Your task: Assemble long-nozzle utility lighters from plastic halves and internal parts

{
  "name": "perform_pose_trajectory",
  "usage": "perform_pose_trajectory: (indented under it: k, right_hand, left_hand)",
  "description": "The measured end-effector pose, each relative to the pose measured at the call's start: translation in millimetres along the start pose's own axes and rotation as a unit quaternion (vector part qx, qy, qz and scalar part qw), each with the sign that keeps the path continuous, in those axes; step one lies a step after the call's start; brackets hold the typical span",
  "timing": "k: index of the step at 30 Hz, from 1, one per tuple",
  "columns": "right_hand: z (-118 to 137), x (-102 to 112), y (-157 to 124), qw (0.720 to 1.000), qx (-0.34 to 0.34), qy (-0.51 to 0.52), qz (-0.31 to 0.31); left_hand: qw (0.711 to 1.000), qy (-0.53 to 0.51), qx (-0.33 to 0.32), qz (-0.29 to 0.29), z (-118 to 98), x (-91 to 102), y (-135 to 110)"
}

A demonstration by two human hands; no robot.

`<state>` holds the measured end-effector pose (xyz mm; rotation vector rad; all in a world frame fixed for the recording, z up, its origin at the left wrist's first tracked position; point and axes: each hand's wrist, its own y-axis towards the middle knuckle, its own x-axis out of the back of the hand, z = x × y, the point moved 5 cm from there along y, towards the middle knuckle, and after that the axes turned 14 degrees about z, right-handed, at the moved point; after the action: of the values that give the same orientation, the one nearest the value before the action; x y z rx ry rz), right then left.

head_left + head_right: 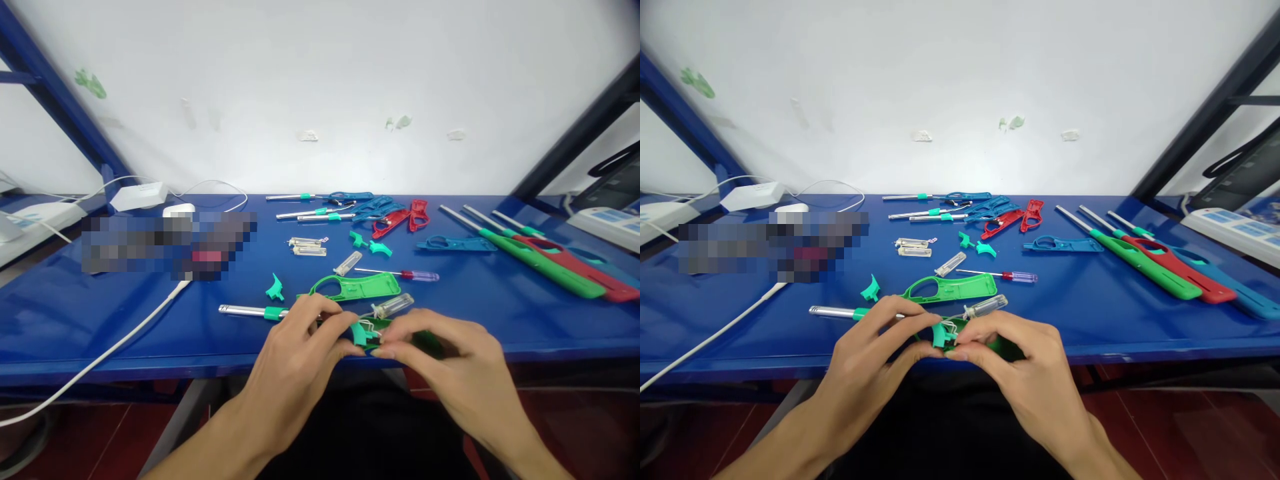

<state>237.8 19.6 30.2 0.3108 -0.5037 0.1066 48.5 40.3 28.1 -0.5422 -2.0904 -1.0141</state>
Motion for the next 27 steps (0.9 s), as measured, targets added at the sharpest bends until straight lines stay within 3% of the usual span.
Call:
perform_pose_trajectory:
  k: [8,17,27]
  right_hand:
    - [-2.2,1.2,-0.8,1.0,-0.013,0.007,0.006]
    - [9.3,4.7,-5.2,0.976,0.156,-0.15,0.008]
    - [2.0,3.4,-4.5,0.97,0.158,-0.183,0.022]
  left_hand:
    - [1.0,-0.011,-0.007,0.003,-3.3,-0.8,-0.3]
    - [1.0,-0.002,-0.021,-0.001,2.9,-0.3,-1.7]
    - [0.999,-0.046,-0.018,-0.016,3.0,8.0,0.1]
